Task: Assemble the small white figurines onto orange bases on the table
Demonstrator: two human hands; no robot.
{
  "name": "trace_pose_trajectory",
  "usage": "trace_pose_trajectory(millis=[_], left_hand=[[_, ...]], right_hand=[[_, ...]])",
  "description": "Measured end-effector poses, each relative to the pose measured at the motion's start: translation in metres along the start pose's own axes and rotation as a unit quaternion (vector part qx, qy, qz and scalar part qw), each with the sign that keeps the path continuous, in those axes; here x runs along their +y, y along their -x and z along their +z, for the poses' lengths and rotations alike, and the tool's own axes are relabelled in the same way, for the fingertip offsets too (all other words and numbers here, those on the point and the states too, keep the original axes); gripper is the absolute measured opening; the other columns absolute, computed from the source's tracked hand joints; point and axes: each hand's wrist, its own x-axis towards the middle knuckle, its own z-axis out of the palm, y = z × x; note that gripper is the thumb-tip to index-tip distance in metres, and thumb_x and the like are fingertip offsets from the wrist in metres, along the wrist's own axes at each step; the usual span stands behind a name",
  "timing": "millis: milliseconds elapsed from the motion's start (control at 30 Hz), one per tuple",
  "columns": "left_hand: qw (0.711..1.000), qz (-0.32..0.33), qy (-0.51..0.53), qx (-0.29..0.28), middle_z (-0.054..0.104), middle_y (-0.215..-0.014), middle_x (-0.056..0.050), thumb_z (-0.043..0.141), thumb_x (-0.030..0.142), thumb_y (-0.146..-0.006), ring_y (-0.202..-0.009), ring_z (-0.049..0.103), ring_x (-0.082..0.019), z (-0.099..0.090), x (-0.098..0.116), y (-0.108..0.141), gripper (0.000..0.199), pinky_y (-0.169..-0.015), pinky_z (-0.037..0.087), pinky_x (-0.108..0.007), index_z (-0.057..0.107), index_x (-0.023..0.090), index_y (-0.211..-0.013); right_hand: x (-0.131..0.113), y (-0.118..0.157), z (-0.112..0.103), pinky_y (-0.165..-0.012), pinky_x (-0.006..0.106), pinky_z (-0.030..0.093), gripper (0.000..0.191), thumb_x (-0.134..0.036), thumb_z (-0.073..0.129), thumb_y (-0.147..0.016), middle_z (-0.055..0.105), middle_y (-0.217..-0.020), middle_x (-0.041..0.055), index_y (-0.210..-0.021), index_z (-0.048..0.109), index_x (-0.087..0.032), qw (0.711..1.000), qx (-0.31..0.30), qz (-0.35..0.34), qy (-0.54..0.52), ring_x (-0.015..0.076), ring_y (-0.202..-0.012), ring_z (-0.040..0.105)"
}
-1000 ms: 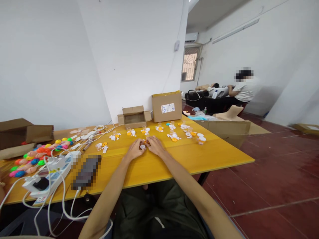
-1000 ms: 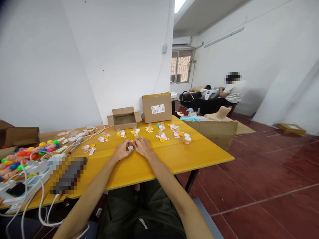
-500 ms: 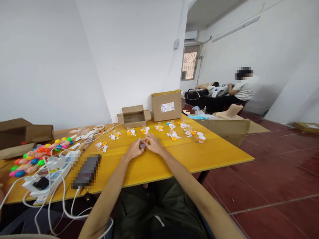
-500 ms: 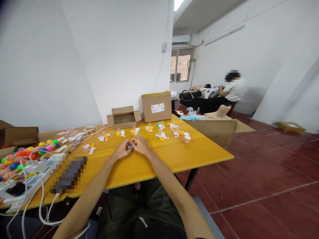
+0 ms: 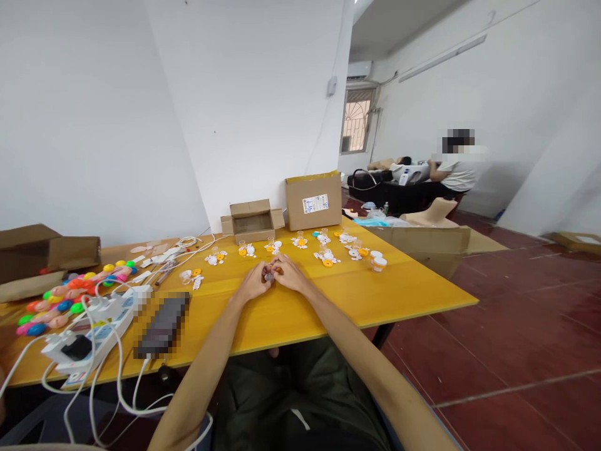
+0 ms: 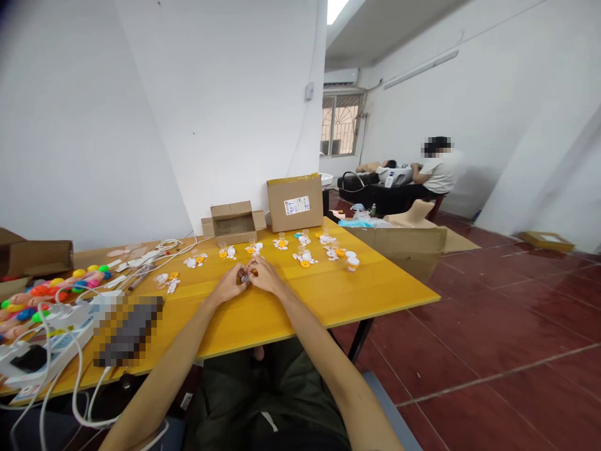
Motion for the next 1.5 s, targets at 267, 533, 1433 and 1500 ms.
trace_pose_trajectory(millis=[267,533,1433,1500], left_hand=[[0.998,0.016,0.058,-0.004,0.065,-0.084,0.001,0.065,0.016,-0.073,-0.075,0.058,-0.014,0.002,-0.004,-0.001,0.019,-0.078,0.05,-0.029,0.06,0.022,-0.091],[0.988,-0.023,0.147,-0.032,0.065,-0.084,0.0,0.077,0.033,-0.071,-0.078,0.058,-0.014,0.002,-0.011,-0.005,0.028,-0.079,0.049,-0.029,0.062,0.019,-0.091],[0.995,-0.022,0.095,-0.018,0.066,-0.079,-0.001,0.079,0.036,-0.067,-0.078,0.06,-0.017,0.0,-0.013,-0.006,0.02,-0.08,0.05,-0.032,0.069,0.02,-0.072],[0.995,-0.023,0.101,-0.018,0.066,-0.079,-0.001,0.079,0.036,-0.067,-0.077,0.059,-0.017,0.0,-0.014,-0.007,0.02,-0.081,0.05,-0.033,0.068,0.02,-0.072]], right_hand=[[-0.007,0.002,-0.007,-0.09,0.034,0.051,0.016,-0.008,0.065,-0.073,0.064,-0.102,0.0042,-0.069,0.067,-0.023,1.0,-0.024,0.002,0.009,0.0208,-0.1,0.061],[-0.004,0.002,-0.012,-0.09,0.034,0.051,0.016,-0.007,0.07,-0.071,0.064,-0.105,0.0036,-0.07,0.069,-0.023,0.999,-0.046,0.013,-0.024,0.0205,-0.1,0.062],[0.016,-0.001,-0.01,-0.096,0.038,0.05,0.011,-0.011,0.073,-0.073,0.066,-0.105,0.0046,-0.07,0.071,-0.021,0.987,-0.077,0.047,-0.129,0.0209,-0.104,0.064],[0.015,0.0,-0.011,-0.096,0.039,0.05,0.013,-0.009,0.072,-0.074,0.066,-0.105,0.005,-0.07,0.071,-0.021,0.988,-0.078,0.047,-0.123,0.0211,-0.104,0.064]])
